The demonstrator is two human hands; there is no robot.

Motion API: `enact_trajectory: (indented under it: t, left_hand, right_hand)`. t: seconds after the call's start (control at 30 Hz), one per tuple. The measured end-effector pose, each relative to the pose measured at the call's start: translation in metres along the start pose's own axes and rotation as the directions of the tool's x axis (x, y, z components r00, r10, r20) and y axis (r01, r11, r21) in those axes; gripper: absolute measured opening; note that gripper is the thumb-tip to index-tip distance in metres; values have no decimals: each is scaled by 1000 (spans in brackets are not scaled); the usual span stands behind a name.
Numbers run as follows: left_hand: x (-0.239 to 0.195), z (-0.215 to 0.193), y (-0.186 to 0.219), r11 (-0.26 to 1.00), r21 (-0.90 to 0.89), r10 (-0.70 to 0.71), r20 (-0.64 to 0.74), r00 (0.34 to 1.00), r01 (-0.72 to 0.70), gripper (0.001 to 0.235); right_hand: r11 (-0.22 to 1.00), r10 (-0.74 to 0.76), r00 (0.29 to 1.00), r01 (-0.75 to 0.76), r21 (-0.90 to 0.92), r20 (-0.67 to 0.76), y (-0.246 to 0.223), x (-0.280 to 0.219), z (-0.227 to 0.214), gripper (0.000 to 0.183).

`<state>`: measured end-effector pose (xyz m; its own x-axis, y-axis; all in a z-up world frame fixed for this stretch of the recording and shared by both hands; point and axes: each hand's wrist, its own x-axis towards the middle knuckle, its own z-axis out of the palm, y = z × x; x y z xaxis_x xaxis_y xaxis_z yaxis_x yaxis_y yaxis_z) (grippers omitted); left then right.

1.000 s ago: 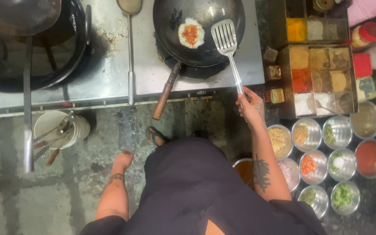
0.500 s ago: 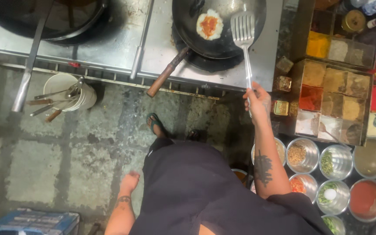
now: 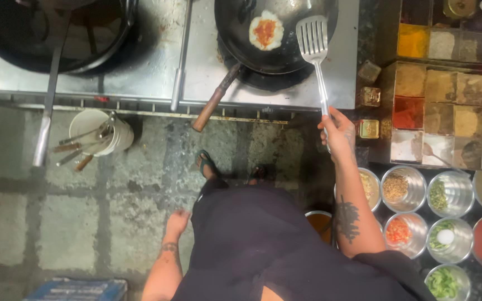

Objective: The person fries an egg in a wok using a spatula, flips it, and moves it to a container on a nearby counter. They then return to the stove, crack a second egg into the wok, and add spices from small containers on the side.

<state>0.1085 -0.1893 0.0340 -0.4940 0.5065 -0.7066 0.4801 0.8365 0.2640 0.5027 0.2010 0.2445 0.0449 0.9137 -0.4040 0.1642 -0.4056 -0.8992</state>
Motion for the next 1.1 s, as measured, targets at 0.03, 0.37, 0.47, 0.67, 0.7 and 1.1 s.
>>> enact_trajectory:
  t: [0.03, 0.37, 0.47, 0.67, 0.7, 1.1]
  left_hand:
    - [19, -13, 17, 992, -117, 36, -14, 999, -37, 60]
    - [136, -162, 274, 586, -639, 666, 29, 745, -498, 67]
    - [125, -154, 323, 638, -736, 638, 342, 690, -225, 60]
    - [118, -122, 351, 760, -616, 573, 485, 661, -207, 34]
    - [122, -120, 352, 752, -641, 579, 533, 617, -152, 36]
    - [96, -174, 323, 552, -647, 655, 727, 206, 527, 34]
  right_hand:
    - [1000, 15, 1000, -15, 15, 1, -2, -4, -1, 45]
    - [998, -21, 988, 29, 54, -152, -29, -36, 27, 47]
    - [1000, 6, 977, -2, 21, -211, -29, -50, 39, 46]
    - [1000, 21, 955, -18, 15, -297, -32, -76, 57, 45]
    - [999, 44, 951, -38, 25, -306, -34, -79, 59, 46]
    - [998, 38, 960, -23, 55, -279, -43, -78, 67, 47]
